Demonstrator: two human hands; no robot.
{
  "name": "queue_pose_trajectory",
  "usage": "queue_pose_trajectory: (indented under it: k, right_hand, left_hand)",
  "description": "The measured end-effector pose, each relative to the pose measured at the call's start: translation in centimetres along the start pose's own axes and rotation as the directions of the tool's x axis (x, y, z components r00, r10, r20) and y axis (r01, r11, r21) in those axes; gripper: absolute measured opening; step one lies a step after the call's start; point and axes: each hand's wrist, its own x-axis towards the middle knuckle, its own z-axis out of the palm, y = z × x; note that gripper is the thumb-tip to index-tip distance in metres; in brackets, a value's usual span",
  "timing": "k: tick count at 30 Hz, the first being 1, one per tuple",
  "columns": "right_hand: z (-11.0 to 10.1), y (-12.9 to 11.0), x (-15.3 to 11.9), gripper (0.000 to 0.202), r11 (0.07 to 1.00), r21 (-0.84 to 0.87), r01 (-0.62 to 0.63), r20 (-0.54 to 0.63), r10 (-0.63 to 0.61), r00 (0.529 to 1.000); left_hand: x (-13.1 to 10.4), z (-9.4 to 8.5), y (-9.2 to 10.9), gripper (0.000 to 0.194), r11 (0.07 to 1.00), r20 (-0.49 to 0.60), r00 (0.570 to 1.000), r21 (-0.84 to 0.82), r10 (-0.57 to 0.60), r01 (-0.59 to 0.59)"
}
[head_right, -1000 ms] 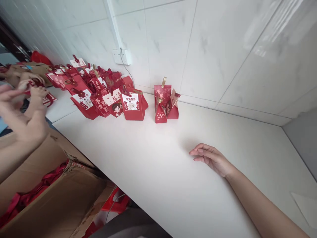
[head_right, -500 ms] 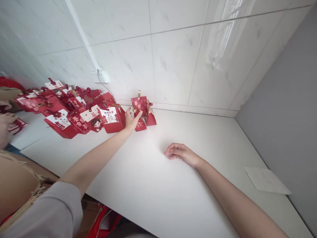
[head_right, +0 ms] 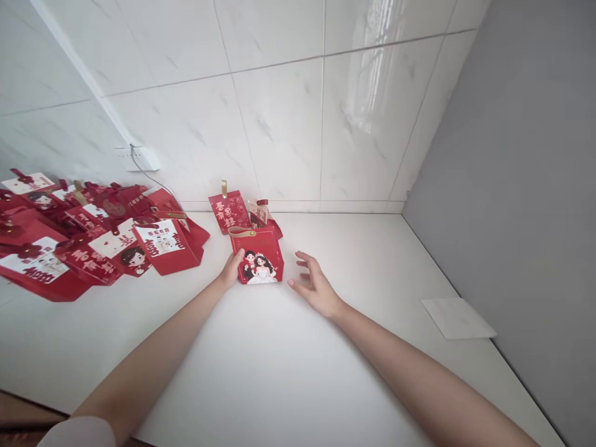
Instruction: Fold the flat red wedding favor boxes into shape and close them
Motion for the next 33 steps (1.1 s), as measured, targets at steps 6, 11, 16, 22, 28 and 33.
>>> queue_pose_trajectory:
  k: [6, 11, 16, 22, 28, 33]
  right_hand:
    - [-0.2, -1.7, -0.7, 0.043, 0.667, -0.676, 0.314, -0.09, -0.497, 0.863]
    - [0.7, -2.7, -0.6, 0.054, 0.484, -0.839, 0.249, -0.001, -0.46, 0.888]
    - [0.1, -4.4, 0.4, 0.062, 0.492, -0.836, 0.244, -0.024, -0.477, 0.879]
    - [-0.7, -5.2, 0.4, 0.066, 0.597, -0.778, 0.196, -0.098, -0.424, 0.9]
    - [-1.1, -2.8, 0.3, 0.075, 0.896, -0.401, 0.19, -0.285, -0.319, 0.904]
    - [-1.2, 0.6, 0.9, 0.074, 0.985, 0.165, -0.056, -0.031, 0.062, 0.998]
  left_hand:
    - [-1.2, 4.1, 0.5, 0.055, 0.93, 0.413, 0.91, 0.35, -0.043, -0.115]
    - [-2.4, 5.6, 1.8, 0.062, 0.881, 0.443, 0.896, 0.438, -0.037, -0.18]
    - [-2.8, 6.7, 2.1, 0.053, 0.85, 0.446, 0.895, 0.47, 0.006, -0.239]
    - [-2.9, 6.7, 1.3, 0.063, 0.911, 0.439, 0.896, 0.395, -0.07, -0.122]
    - [-2.4, 5.9, 0.7, 0.063, 0.928, 0.41, 0.904, 0.37, -0.117, -0.048]
    - [-1.4, 5.3, -0.1, 0.058, 0.966, 0.133, 0.991, 0.256, -0.015, -0.02]
